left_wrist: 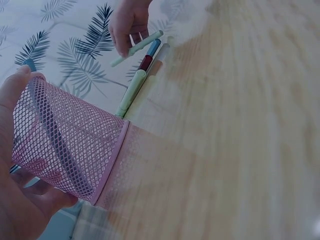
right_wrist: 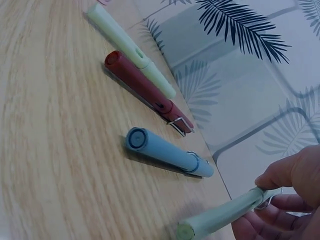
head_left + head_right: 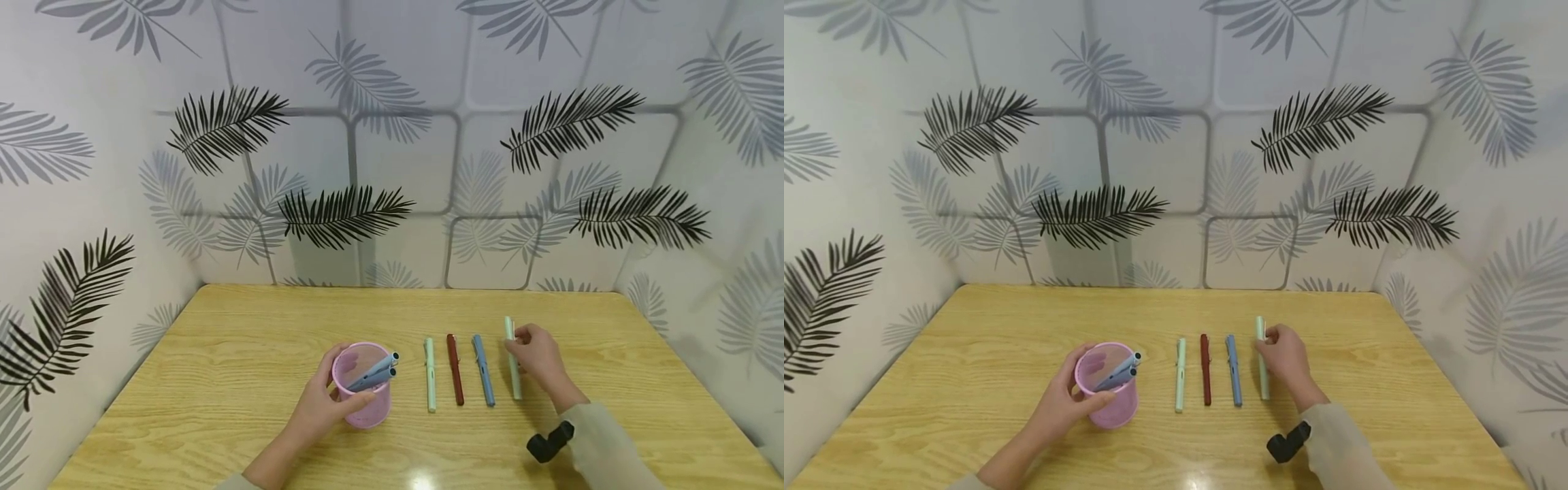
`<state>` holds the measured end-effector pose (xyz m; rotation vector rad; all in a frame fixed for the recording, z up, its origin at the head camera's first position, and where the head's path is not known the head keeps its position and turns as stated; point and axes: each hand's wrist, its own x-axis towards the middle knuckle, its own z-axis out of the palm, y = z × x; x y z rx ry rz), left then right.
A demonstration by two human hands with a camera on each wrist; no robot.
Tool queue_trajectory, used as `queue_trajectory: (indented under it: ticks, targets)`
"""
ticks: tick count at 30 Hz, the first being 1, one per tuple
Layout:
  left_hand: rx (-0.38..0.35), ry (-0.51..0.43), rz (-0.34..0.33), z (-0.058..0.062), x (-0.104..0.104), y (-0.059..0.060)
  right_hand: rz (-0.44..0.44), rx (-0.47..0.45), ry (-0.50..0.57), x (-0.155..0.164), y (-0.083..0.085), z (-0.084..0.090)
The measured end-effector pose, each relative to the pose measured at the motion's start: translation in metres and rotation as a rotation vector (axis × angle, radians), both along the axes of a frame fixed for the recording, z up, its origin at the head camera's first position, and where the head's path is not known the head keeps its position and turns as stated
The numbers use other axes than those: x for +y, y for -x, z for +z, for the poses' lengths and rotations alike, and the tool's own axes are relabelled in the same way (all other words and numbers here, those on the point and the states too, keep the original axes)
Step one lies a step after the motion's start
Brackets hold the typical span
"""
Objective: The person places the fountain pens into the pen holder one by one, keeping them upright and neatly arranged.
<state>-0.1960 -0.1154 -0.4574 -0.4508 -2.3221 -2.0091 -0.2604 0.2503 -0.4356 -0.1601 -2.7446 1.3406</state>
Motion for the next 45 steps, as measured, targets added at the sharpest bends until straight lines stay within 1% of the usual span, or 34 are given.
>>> queue_trajectory:
  ticks: [5,10,17,20,24,29,34,38,41,45]
  targets:
    - [0.025,-0.001,-0.008,-0.001,0.0,0.0,0.018,0.063,0.032,-0.004,-0.001,0.001]
    - [0.025,-0.002,-0.009,-0.001,0.0,0.0,0.019,0.117,0.067,-0.008,-0.004,0.003]
    - [0.022,-0.002,-0.002,0.0,0.001,-0.001,0.015,0.218,0.125,-0.015,-0.007,0.003]
    - [0.028,0.001,-0.002,0.001,0.001,-0.001,0.038,0.27,0.146,-0.019,-0.01,0.005]
    - [0.032,0.002,-0.005,0.001,0.001,-0.001,0.09,0.349,0.184,-0.025,-0.014,0.009]
    - [0.028,0.006,-0.009,0.0,0.0,-0.001,0.143,0.415,0.234,-0.037,-0.023,0.021]
    - [0.019,0.013,0.001,0.0,0.0,-0.001,0.186,0.444,0.271,-0.051,-0.039,0.042]
    - [0.009,0.011,0.006,0.0,0.001,-0.001,0.219,0.461,0.29,-0.05,-0.037,0.036]
    - [-0.013,0.001,-0.013,0.011,0.002,-0.006,0.225,0.469,0.315,-0.05,-0.033,0.029]
    - [-0.031,-0.012,-0.025,0.013,0.002,-0.007,0.245,0.475,0.373,-0.057,-0.035,0.032]
